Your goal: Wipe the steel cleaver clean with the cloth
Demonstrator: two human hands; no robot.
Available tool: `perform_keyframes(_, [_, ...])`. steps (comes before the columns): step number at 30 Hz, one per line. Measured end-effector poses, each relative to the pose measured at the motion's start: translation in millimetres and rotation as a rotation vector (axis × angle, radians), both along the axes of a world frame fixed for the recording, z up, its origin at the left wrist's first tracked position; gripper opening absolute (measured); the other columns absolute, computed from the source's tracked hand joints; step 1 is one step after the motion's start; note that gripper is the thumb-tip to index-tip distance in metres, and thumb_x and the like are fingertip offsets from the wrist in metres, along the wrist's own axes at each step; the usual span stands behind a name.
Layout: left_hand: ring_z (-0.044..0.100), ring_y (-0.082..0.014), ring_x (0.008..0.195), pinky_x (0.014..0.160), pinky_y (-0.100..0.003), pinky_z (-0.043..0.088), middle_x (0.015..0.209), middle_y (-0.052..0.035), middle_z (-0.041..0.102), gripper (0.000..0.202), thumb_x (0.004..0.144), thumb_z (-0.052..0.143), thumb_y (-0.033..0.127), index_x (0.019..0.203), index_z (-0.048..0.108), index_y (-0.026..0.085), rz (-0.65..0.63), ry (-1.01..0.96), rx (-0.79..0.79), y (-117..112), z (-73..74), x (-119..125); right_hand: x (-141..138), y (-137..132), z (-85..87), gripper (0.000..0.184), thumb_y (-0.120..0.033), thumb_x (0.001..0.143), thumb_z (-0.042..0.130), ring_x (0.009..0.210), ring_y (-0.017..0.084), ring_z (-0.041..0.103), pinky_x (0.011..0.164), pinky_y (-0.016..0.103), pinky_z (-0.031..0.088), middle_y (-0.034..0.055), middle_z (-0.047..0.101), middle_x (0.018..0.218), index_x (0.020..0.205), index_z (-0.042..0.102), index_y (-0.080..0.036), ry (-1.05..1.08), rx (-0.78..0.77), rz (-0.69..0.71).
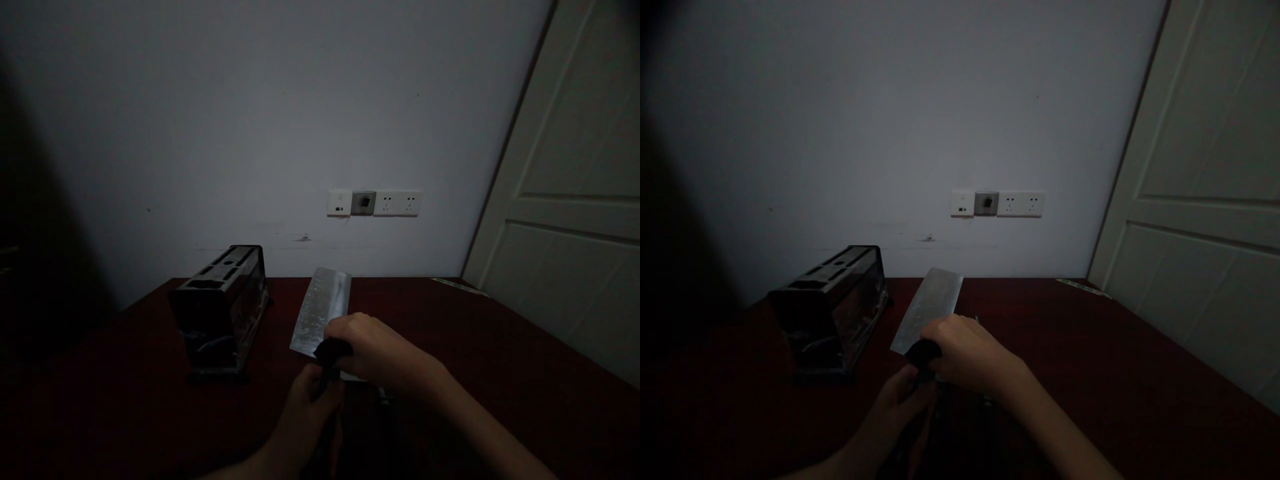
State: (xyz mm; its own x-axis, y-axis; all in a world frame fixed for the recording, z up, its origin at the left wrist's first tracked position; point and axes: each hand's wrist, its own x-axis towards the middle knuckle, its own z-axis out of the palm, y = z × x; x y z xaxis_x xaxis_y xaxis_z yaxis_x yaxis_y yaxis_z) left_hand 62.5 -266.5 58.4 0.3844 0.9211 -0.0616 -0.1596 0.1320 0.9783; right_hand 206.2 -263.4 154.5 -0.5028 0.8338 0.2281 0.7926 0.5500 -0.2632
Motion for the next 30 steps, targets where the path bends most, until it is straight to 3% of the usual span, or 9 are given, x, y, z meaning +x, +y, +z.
perform_keyframes(4, [0.047, -0.0073, 0.041, 0.041, -0.019, 0.034, 0.053, 0.0041, 0.052, 0.032, 0.066, 0.065, 0.043, 0.072, 0.05, 0.016, -0.046, 0.037, -0.035, -1, 6.2, -1, 5, -2, 4.6, 0.008, -0.009, 0.067, 0.056, 0.062, 0.01, 0.051, 0.053, 0.021, 0.03, 0.0003, 0.059, 0.069, 0.07, 0.058, -0.016, 0.035, -0.064, -0.01])
perform_keyframes(8, [0.055, -0.01, 0.057, 0.054, -0.019, 0.042, 0.063, 0.0006, 0.058, 0.029, 0.064, 0.068, 0.04, 0.073, 0.053, 0.015, -0.016, -0.003, 0.013, -3, 11.6, -2, 1, -6, 6.3, 0.006, -0.013, 0.069, 0.058, 0.064, 0.011, 0.051, 0.053, 0.022, 0.029, 0.0011, 0.06, 0.073, 0.074, 0.058, -0.016, 0.042, -0.032, -0.053])
perform_keyframes(11, [0.057, -0.0121, 0.06, 0.053, -0.02, 0.042, 0.065, -0.0007, 0.059, 0.031, 0.065, 0.066, 0.042, 0.077, 0.055, 0.015, -0.031, -0.01, -0.003, -3, 14.4, -2, -6, -9, 3.4, 0.008, -0.013, 0.069, 0.056, 0.064, 0.012, 0.052, 0.052, 0.023, 0.027, 0.0026, 0.061, 0.072, 0.076, 0.058, -0.016, 0.023, 0.032, -0.085])
perform_keyframes(17, [0.06, -0.0182, 0.077, 0.063, -0.024, 0.046, 0.072, -0.0035, 0.062, 0.032, 0.065, 0.068, 0.04, 0.084, 0.059, 0.017, -0.049, -0.068, 0.051, -6, 19.0, -2, -10, -10, 1.9, 0.012, -0.008, 0.067, 0.052, 0.061, 0.011, 0.051, 0.051, 0.023, 0.027, 0.0024, 0.06, 0.067, 0.073, 0.059, -0.015, 0.01, 0.028, -0.038])
perform_keyframes(24, [0.06, -0.0153, 0.074, 0.065, -0.022, 0.045, 0.073, -0.0024, 0.062, 0.028, 0.067, 0.067, 0.039, 0.081, 0.058, 0.016, -0.072, -0.06, 0.07, -6, 14.0, -4, -4, -14, 13.8, 0.012, -0.009, 0.067, 0.054, 0.055, 0.008, 0.05, 0.048, 0.019, 0.028, 0.0003, 0.059, 0.066, 0.074, 0.061, -0.016, 0.083, -0.099, -0.036])
perform_keyframes(30, [0.06, -0.014, 0.068, 0.058, -0.021, 0.045, 0.076, -0.0025, 0.063, 0.034, 0.068, 0.066, 0.041, 0.091, 0.058, 0.017, -0.056, -0.044, 0.09, -5, 17.9, -4, -9, -12, 8.2, 0.016, -0.008, 0.068, 0.052, 0.06, 0.011, 0.055, 0.052, 0.02, 0.033, 0.0025, 0.062, 0.068, 0.078, 0.062, -0.015, 0.125, -0.036, -0.016])
